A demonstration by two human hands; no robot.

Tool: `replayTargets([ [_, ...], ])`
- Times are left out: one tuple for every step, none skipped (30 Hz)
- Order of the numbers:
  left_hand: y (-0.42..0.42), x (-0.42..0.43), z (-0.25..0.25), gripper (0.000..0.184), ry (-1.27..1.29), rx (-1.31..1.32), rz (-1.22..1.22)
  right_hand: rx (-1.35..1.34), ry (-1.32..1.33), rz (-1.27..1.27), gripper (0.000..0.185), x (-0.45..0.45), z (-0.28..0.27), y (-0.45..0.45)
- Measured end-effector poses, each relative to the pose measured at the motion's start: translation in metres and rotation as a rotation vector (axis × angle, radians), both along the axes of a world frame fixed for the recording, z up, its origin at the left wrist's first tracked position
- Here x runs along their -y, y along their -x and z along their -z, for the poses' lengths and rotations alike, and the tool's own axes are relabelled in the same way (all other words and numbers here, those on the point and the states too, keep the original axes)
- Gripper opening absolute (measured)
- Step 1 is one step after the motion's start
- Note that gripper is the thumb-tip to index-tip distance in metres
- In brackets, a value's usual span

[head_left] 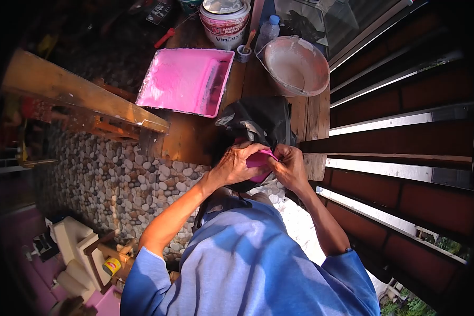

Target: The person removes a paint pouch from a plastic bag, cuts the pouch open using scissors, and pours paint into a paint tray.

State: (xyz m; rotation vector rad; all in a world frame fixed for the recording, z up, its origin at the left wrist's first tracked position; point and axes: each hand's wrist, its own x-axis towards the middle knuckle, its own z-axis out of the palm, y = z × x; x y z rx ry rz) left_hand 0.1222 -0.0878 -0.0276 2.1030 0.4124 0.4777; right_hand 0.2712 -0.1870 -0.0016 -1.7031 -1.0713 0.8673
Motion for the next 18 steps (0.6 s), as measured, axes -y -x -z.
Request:
replayTargets([
  [0.001,-0.001,-0.001,0.051,-0.011,0.001,0.000,-0.042,0.004,-0.016,0.019,0.001,0.000,0.002],
  [0.004,0.000,-0.002,0.054,-0.053,0.023,0.005,-0.086,0.010,-0.027,0.019,0.003,0.002,0.004],
  [0.005,0.002,-0.004,0.056,-0.092,0.046,0.011,-0.039,-0.031,-0.023,0.019,0.004,0.010,0.005],
  [0.005,0.007,0.000,0.056,-0.100,0.046,0.016,-0.039,-0.039,-0.018,0.019,0.005,0.011,0.006],
  [0.002,0.013,0.011,0.055,-0.152,0.066,-0.039,-0.052,-0.031,-0.002,0.019,0.005,0.010,0.008],
  [0.000,0.017,0.013,0.053,-0.203,0.087,-0.090,-0.068,-0.023,0.017,0.018,0.006,0.010,0.009],
  [-0.001,0.019,0.016,0.049,-0.209,0.104,-0.095,-0.086,-0.031,0.023,0.018,0.006,0.008,0.010],
  [-0.001,0.019,0.020,0.049,-0.209,0.104,-0.081,-0.087,-0.032,0.037,0.018,0.006,0.008,0.011],
  [-0.001,0.019,0.021,0.047,-0.238,0.140,-0.075,-0.088,-0.037,0.037,0.019,0.006,0.009,0.012],
  [-0.001,0.018,0.022,0.044,-0.269,0.176,-0.071,-0.088,-0.042,0.035,0.019,0.006,0.011,0.012],
  [0.000,0.017,0.027,0.039,-0.297,0.199,-0.067,-0.067,-0.061,0.032,0.020,0.006,0.021,0.011],
  [0.000,0.016,0.031,0.039,-0.298,0.198,-0.060,-0.068,-0.063,0.038,0.020,0.006,0.024,0.012],
  [0.001,0.015,0.035,0.037,-0.347,0.197,-0.062,-0.076,-0.047,0.043,0.020,0.006,0.026,0.013],
  [0.002,0.015,0.040,0.035,-0.396,0.197,-0.063,-0.083,-0.030,0.048,0.021,0.006,0.027,0.013],
  [0.002,0.015,0.042,0.035,-0.392,0.198,-0.056,-0.083,-0.027,0.056,0.021,0.007,0.027,0.013],
  [0.001,0.015,0.044,0.032,-0.416,0.211,-0.070,-0.135,0.001,0.057,0.019,0.008,0.027,0.012],
  [0.000,0.015,0.047,0.030,-0.439,0.223,-0.085,-0.189,0.030,0.056,0.017,0.009,0.026,0.012],
  [0.001,0.018,0.045,0.030,-0.432,0.221,-0.082,-0.190,0.037,0.060,0.017,0.010,0.025,0.011],
])
